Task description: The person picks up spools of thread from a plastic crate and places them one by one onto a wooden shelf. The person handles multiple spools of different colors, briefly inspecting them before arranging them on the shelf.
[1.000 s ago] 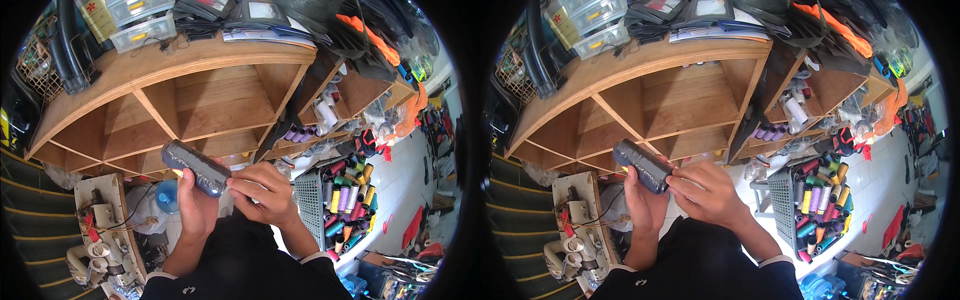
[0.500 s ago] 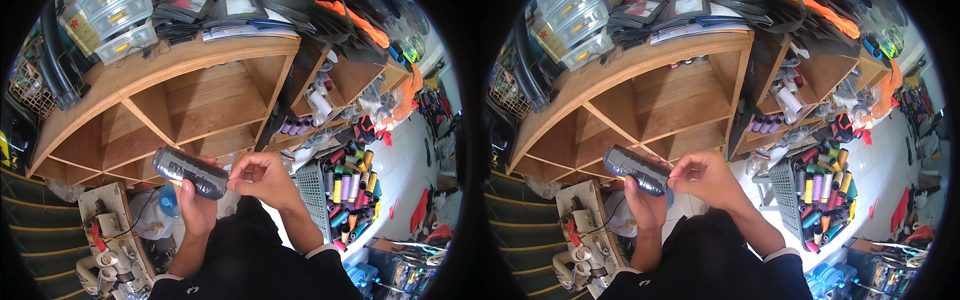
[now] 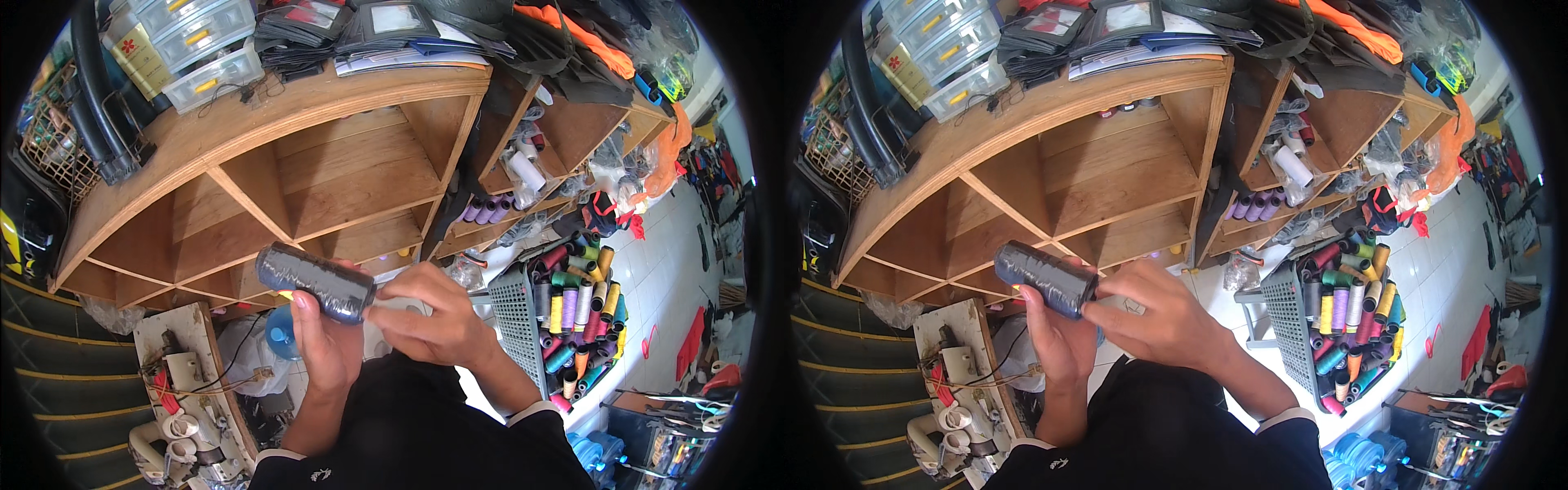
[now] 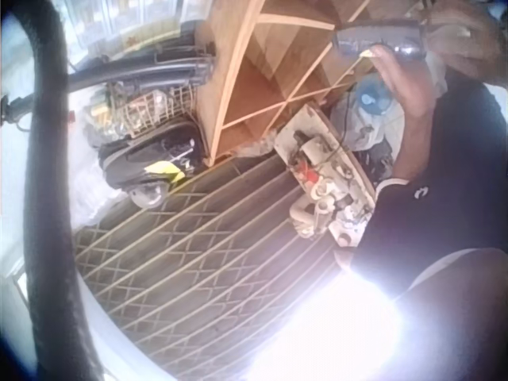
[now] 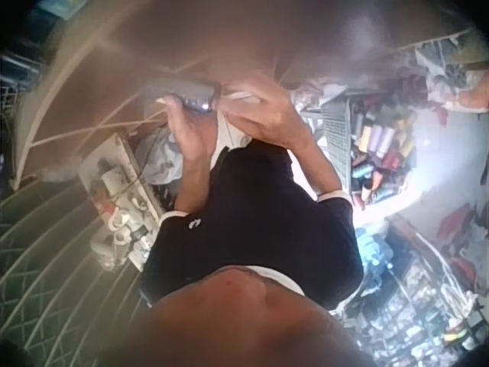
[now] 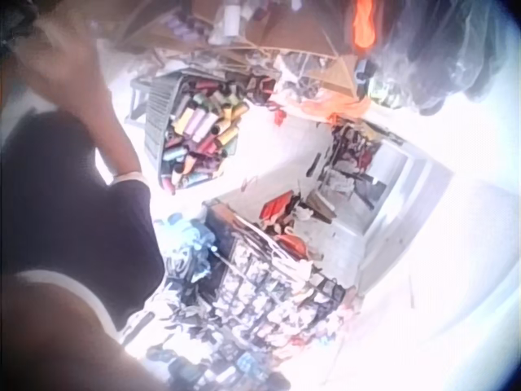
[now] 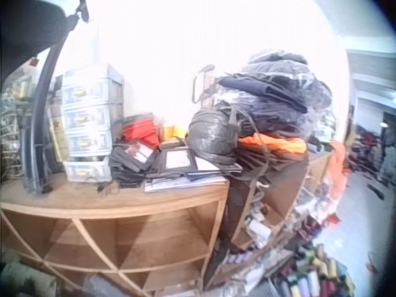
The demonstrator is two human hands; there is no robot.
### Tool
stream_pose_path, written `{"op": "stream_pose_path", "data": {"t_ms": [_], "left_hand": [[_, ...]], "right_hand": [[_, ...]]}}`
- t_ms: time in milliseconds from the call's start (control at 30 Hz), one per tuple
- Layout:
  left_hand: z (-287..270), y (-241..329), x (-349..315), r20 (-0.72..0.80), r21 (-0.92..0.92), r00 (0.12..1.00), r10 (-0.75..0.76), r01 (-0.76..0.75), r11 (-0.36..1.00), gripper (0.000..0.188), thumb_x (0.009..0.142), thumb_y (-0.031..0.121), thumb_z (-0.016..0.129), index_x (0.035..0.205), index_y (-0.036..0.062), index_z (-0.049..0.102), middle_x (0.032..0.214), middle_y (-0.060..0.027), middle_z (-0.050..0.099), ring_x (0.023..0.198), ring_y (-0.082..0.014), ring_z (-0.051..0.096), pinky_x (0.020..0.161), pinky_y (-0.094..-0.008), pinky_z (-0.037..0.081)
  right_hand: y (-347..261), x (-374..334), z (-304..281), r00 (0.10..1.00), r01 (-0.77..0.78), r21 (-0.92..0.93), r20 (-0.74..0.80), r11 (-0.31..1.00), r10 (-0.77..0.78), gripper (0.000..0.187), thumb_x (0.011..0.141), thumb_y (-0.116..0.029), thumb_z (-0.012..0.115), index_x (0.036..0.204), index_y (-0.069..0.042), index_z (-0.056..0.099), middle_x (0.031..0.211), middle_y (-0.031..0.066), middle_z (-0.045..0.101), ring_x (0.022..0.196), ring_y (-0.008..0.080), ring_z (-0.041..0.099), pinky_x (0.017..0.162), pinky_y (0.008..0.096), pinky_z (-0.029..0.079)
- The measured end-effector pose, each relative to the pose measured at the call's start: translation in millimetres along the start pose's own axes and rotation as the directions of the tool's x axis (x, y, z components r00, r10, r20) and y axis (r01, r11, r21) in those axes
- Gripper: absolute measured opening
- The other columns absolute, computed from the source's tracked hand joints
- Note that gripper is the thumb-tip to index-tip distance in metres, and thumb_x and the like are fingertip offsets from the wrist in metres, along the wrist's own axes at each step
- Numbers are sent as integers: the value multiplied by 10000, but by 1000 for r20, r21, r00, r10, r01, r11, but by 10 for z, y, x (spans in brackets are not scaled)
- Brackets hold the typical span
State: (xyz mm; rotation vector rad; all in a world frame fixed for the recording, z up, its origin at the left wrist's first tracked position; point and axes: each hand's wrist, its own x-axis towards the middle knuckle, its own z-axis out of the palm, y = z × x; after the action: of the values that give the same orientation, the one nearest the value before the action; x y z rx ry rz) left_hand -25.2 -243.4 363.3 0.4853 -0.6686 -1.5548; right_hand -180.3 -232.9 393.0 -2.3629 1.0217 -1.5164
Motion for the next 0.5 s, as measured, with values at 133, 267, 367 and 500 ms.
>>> {"op": "stream_pose_path", "data": {"t_ms": [133,267,367,500], "left_hand": [[78,19,3,-62,26,996,-65,66,997,550,1010,543,331,1323,102,428,1185,-122,568,1090,-256,574,932,-398,466],[84,5,-17,-84,-10,996,-38,37,999,554,1008,552,326,1311,101,433,1185,-117,571,1093,-256,574,911,-394,476],[87,13,-13,-103,-3,993,-52,52,999,566,1003,562,331,1310,99,437,1184,-112,574,1091,-255,575,910,-393,476],[83,23,7,-142,-85,986,-88,76,993,559,1000,563,348,1307,107,450,1181,-113,581,1093,-257,574,914,-399,472]], "right_hand": [[-46,-47,105,1000,4,97,-5,995,-3,312,680,13,765,974,-77,711,902,82,641,780,225,622,663,318,494],[-43,-71,88,979,-121,233,-134,965,155,282,701,6,778,963,-42,685,901,107,641,794,202,625,685,302,490],[-34,-78,111,956,-191,291,-163,938,245,264,718,1,783,952,-17,662,905,117,639,820,190,623,712,289,484],[-45,-126,231,874,-307,452,-214,838,436,257,727,5,782,952,-6,659,903,110,631,870,184,611,749,274,469]]}}
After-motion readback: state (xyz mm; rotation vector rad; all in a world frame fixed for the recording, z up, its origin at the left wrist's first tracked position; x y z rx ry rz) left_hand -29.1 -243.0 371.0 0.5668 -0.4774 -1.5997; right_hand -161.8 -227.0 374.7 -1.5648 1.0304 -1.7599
